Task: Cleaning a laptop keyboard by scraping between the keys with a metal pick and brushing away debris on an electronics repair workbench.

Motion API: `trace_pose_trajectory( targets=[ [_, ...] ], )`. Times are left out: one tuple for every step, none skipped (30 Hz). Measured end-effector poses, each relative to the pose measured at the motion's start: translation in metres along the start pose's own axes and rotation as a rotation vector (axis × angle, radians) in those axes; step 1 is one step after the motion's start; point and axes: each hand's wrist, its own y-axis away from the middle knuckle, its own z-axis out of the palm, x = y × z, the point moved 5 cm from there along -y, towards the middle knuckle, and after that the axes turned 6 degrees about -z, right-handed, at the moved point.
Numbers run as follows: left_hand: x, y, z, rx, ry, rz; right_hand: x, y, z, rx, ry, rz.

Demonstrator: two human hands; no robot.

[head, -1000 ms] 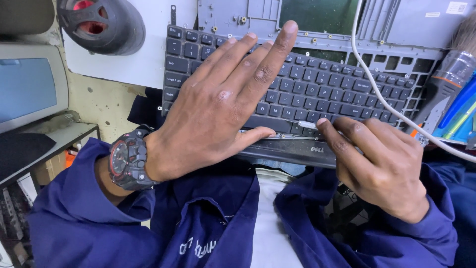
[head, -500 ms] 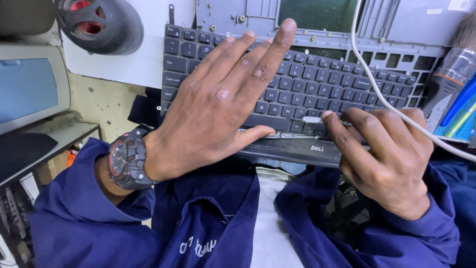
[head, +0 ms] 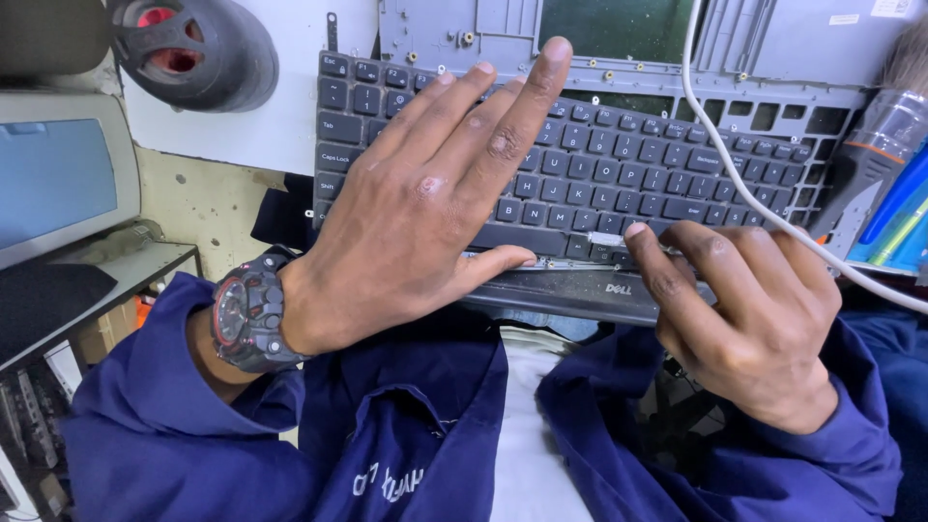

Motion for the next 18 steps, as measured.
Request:
trace_pose_trajectory(
  targets=[
    [-0.0002,-0.0002,-0.0003,0.0,0.011,0.002,0.0006,-0.0003,0.0004,0.003,-0.011,-0.004],
    [0.0001,0.0003,-0.0004,-0.002,0.025,0.002,0.0007,-0.0003,0.0004,0.003,-0.024,-0.008],
    [0.0005,0.0005,-0.0004,-0.003,0.026,0.001,0.0002,0.0,0.0003,0.002,-0.025,-0.008],
    [0.0004,0.0002,-0.0004,-0.005,0.02,0.0,0.0004,0.0002,0.0006,0.002,-0.028,-0.001],
    [0.0003,0.0,-0.0005,-0.006,0.014,0.0,0.0005,0.0003,0.0008,0.002,-0.03,0.006],
    [0.0,0.0,-0.0001,-0.004,0.013,-0.001,0.0015,-0.0004,0.0014,0.003,-0.029,0.004],
    [-0.0001,0.0001,0.0004,-0.002,0.014,-0.001,0.0026,-0.001,0.0024,-0.001,-0.05,0.007],
    [0.0001,0.0008,0.0011,-0.003,0.018,-0.001,0.0029,-0.001,0.0031,-0.007,-0.073,0.012],
    [0.0003,0.0007,0.0006,-0.004,0.019,-0.002,0.0029,-0.0011,0.0043,-0.009,-0.074,0.013],
    [0.0003,0.0002,0.0002,-0.007,0.019,0.0,0.0027,-0.0012,0.005,-0.002,-0.084,0.013],
    [0.0003,-0.0003,-0.0004,-0.01,0.019,0.001,0.0025,-0.0013,0.0057,0.005,-0.095,0.012],
    [0.0002,-0.0011,-0.0007,-0.008,0.018,0.001,0.0028,-0.0011,0.0059,0.006,-0.093,0.01],
    [0.0001,-0.0016,-0.001,-0.006,0.008,0.001,0.0032,-0.0009,0.0062,0.004,-0.086,0.014],
    [0.0007,-0.0014,-0.001,-0.007,0.001,0.001,0.003,-0.0001,0.0062,-0.001,-0.081,0.019],
    [0.0009,-0.001,-0.0009,-0.006,0.002,-0.001,0.0017,-0.0005,0.0057,-0.002,-0.082,0.017],
    [0.0007,-0.001,-0.0009,-0.009,0.003,0.001,0.0003,-0.0013,0.0053,0.002,-0.083,0.016],
    [0.0004,-0.0011,-0.001,-0.011,0.003,0.002,-0.0011,-0.0022,0.0047,0.006,-0.085,0.015],
    [0.0003,-0.0006,-0.0004,-0.009,0.002,0.0,-0.0009,-0.0014,0.0065,0.007,-0.085,0.012]
  ],
)
